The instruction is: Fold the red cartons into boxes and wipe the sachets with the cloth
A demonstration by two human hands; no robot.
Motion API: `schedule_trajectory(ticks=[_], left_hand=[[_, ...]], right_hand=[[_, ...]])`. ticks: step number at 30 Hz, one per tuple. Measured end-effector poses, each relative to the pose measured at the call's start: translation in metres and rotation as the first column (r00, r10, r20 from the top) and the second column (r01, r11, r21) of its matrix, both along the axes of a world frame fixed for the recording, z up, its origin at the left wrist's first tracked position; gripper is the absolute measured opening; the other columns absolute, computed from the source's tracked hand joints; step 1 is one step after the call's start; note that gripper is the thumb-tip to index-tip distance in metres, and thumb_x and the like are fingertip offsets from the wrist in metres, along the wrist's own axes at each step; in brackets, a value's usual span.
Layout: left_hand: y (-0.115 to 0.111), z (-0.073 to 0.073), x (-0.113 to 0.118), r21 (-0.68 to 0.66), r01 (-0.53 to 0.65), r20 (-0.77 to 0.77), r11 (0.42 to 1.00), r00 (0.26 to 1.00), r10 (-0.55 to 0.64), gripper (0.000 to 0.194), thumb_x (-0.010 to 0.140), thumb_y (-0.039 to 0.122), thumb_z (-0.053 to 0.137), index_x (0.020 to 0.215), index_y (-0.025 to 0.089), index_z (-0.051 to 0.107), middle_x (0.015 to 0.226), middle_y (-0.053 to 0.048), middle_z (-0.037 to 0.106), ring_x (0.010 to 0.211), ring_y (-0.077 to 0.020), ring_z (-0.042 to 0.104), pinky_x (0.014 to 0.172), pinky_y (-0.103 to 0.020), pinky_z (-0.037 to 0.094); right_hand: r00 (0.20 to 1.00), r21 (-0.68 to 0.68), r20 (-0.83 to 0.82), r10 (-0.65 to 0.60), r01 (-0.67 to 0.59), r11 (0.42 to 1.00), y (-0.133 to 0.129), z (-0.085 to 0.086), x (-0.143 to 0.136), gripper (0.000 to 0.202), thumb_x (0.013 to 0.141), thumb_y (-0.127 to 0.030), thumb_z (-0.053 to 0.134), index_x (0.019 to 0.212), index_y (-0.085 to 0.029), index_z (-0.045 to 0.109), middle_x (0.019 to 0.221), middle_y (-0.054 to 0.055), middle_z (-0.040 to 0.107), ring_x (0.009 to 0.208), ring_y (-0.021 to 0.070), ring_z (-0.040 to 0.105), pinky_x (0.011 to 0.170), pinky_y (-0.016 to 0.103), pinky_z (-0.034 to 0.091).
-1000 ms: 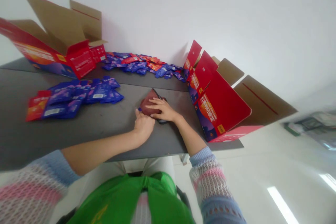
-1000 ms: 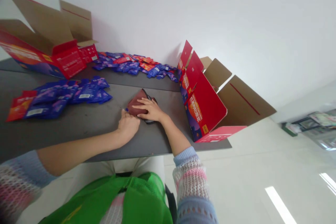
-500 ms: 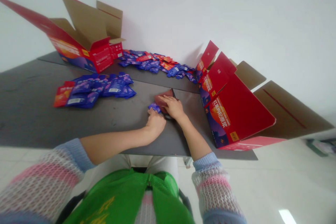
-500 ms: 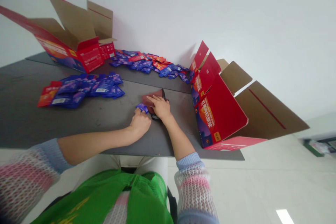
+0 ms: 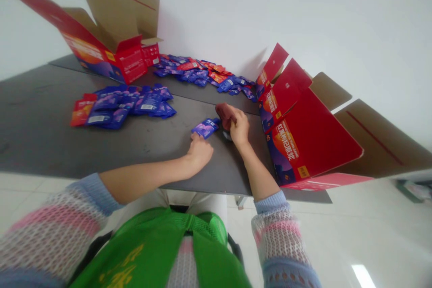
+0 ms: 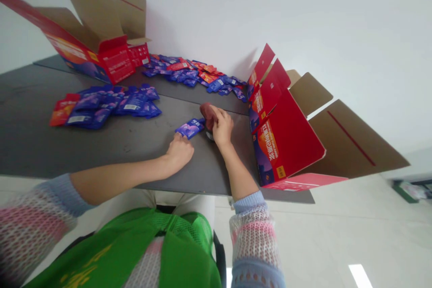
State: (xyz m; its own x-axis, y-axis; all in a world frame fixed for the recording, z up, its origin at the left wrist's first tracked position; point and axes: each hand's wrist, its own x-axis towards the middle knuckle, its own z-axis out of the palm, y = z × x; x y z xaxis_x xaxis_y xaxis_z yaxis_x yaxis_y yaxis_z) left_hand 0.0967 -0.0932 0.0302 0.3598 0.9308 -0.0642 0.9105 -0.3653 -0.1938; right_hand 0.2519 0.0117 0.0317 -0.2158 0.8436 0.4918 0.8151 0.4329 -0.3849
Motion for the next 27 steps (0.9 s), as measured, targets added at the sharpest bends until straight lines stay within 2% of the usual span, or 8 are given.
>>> schedule_trajectory(ticks=[2, 4, 7, 13, 18, 23, 25, 27], left_hand=[[0.000, 0.000, 0.000, -0.004, 0.003, 0.020, 1.000, 1.000, -0.003, 0.030, 0.087, 0.003, 0.048, 0.094, 0.000, 0.077, 0.096, -0.028, 0.073, 0.095, -0.0383, 0.066, 0.086, -0.054, 0.040], [0.000, 0.000, 0.000, 0.004, -0.002, 0.052, 1.000, 0.999, 0.002, 0.031, 0.088, 0.003, 0.046, 0.096, -0.001, 0.076, 0.094, -0.028, 0.073, 0.092, -0.0370, 0.067, 0.086, -0.054, 0.040], [0.000, -0.002, -0.001, 0.011, -0.031, 0.100, 0.999, 0.995, 0.030, 0.033, 0.089, 0.002, 0.044, 0.100, -0.001, 0.075, 0.092, -0.027, 0.072, 0.087, -0.0338, 0.068, 0.087, -0.052, 0.039], [-0.002, -0.002, 0.000, 0.055, -0.038, 0.048, 0.998, 0.998, 0.036, 0.033, 0.086, 0.002, 0.044, 0.097, -0.002, 0.075, 0.097, -0.029, 0.072, 0.090, -0.0341, 0.065, 0.086, -0.050, 0.036], [0.000, -0.002, -0.001, 0.016, -0.023, 0.032, 1.000, 0.999, 0.023, 0.033, 0.086, 0.002, 0.044, 0.097, -0.003, 0.076, 0.095, -0.030, 0.071, 0.090, -0.0348, 0.065, 0.083, -0.050, 0.037], [0.000, -0.006, -0.003, 0.037, -0.005, -0.005, 0.999, 1.000, 0.005, 0.036, 0.087, 0.001, 0.042, 0.099, -0.001, 0.075, 0.096, -0.028, 0.072, 0.090, -0.0339, 0.067, 0.084, -0.051, 0.039], [-0.002, -0.007, -0.003, 0.063, -0.024, -0.002, 0.998, 1.000, 0.024, 0.036, 0.088, 0.002, 0.042, 0.101, -0.002, 0.075, 0.099, -0.030, 0.071, 0.094, -0.0354, 0.066, 0.085, -0.051, 0.040], [-0.004, -0.006, -0.002, 0.095, -0.055, 0.011, 0.994, 0.998, 0.054, 0.036, 0.088, 0.003, 0.043, 0.104, -0.005, 0.074, 0.104, -0.032, 0.070, 0.100, -0.0384, 0.065, 0.086, -0.051, 0.041]], right_hand=[[0.982, -0.020, 0.117, 0.146, -0.145, 0.989, -0.009, 0.003, -0.011, 0.049, 0.099, -0.021, 0.039, 0.142, -0.038, 0.053, 0.147, -0.001, 0.052, 0.133, 0.0239, 0.045, 0.113, 0.044, 0.032], [0.917, -0.125, 0.234, 0.322, -0.300, 0.946, -0.019, 0.003, -0.023, 0.047, 0.098, -0.022, 0.044, 0.139, -0.041, 0.056, 0.147, -0.002, 0.053, 0.134, 0.0242, 0.043, 0.114, 0.045, 0.030], [0.847, -0.252, 0.293, 0.445, -0.380, 0.890, -0.026, 0.000, -0.038, 0.044, 0.097, -0.022, 0.049, 0.135, -0.042, 0.060, 0.145, -0.002, 0.055, 0.135, 0.0237, 0.041, 0.113, 0.045, 0.031], [0.917, -0.214, 0.283, 0.281, -0.226, 0.950, -0.013, -0.004, -0.037, 0.049, 0.094, -0.016, 0.047, 0.136, -0.039, 0.060, 0.142, -0.001, 0.057, 0.130, 0.0247, 0.045, 0.109, 0.045, 0.038], [0.983, -0.172, 0.147, 0.107, -0.081, 0.982, 0.014, -0.006, -0.001, 0.049, 0.090, -0.018, 0.047, 0.135, -0.031, 0.062, 0.139, 0.004, 0.058, 0.124, 0.0271, 0.051, 0.105, 0.043, 0.043], [0.995, 0.037, -0.070, 0.065, -0.062, 0.997, 0.025, 0.008, 0.030, 0.054, 0.096, -0.018, 0.031, 0.144, -0.021, 0.053, 0.141, 0.009, 0.055, 0.133, 0.0224, 0.047, 0.113, 0.039, 0.037], [0.995, 0.048, -0.039, 0.095, -0.093, 0.995, 0.017, 0.011, 0.025, 0.052, 0.096, -0.019, 0.032, 0.143, -0.024, 0.055, 0.145, 0.007, 0.053, 0.136, 0.0241, 0.044, 0.113, 0.043, 0.036], [0.975, -0.003, 0.059, 0.215, -0.215, 0.977, 0.004, 0.010, 0.010, 0.049, 0.096, -0.020, 0.038, 0.138, -0.031, 0.060, 0.149, 0.003, 0.051, 0.137, 0.0251, 0.043, 0.113, 0.044, 0.035]])
